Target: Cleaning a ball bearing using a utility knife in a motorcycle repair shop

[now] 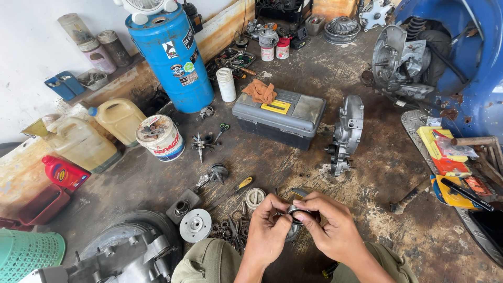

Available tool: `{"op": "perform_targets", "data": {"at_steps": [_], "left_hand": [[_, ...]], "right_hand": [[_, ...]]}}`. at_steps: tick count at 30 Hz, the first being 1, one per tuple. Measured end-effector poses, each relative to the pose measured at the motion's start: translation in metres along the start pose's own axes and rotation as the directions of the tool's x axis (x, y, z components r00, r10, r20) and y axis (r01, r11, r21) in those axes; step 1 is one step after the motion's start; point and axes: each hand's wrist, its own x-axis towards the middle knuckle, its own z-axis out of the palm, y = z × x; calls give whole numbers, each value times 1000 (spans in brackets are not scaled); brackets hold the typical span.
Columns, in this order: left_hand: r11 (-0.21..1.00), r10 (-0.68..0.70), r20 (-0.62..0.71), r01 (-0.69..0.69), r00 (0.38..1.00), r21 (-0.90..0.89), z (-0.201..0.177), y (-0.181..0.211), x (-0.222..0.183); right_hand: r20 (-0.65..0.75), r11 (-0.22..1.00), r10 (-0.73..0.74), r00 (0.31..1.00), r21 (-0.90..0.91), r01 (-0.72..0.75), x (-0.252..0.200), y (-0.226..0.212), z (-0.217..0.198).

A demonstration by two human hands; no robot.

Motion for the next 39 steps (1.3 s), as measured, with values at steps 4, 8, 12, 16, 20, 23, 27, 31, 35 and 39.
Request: {"op": "perform_targets", "data": {"at_steps": [4, 8, 12, 16, 20, 23, 27, 31, 35, 39], "left_hand": [[1000, 22, 6, -21, 1000, -14, 0, 1, -1], [999, -1, 16, 2, 1000, -37, 0, 0, 0], [1000, 24, 14, -25, 1000, 16, -1, 1, 0], [999, 8, 29, -7, 1000, -36, 0, 1, 0], [999, 25, 5, -25, 1000, 47, 1, 0, 4], [994, -6, -31, 9, 999, 106, 6, 7, 1], [993, 14, -4, -14, 1000, 118, 10, 14, 4], [994, -6, -73, 14, 997, 113, 9, 9, 10], [991, -133, -256, 123, 958, -53, 9, 4, 15], [937, -332, -373, 258, 866, -234, 11, -14, 20]], "right_hand": [[4, 1000, -18, 1000, 6, 18, 0, 0, 0], [5, 1000, 1, 1000, 20, -2, 0, 1, -1], [21, 1000, 1, 1000, 28, -1, -1, 1, 0], [29, 1000, 10, 1000, 11, -11, 1, -2, -3], [25, 1000, 5, 1000, -25, -4, 4, 3, -4], [35, 996, 71, 997, -47, -69, 2, 4, -8], [90, 976, 214, 973, -45, -211, 7, 8, -18], [158, 963, 266, 951, -88, -254, 25, 2, -30], [248, 906, 353, 902, -331, -263, 46, 25, -45], [325, 745, 601, 730, -557, -366, 66, 90, -57]]}}
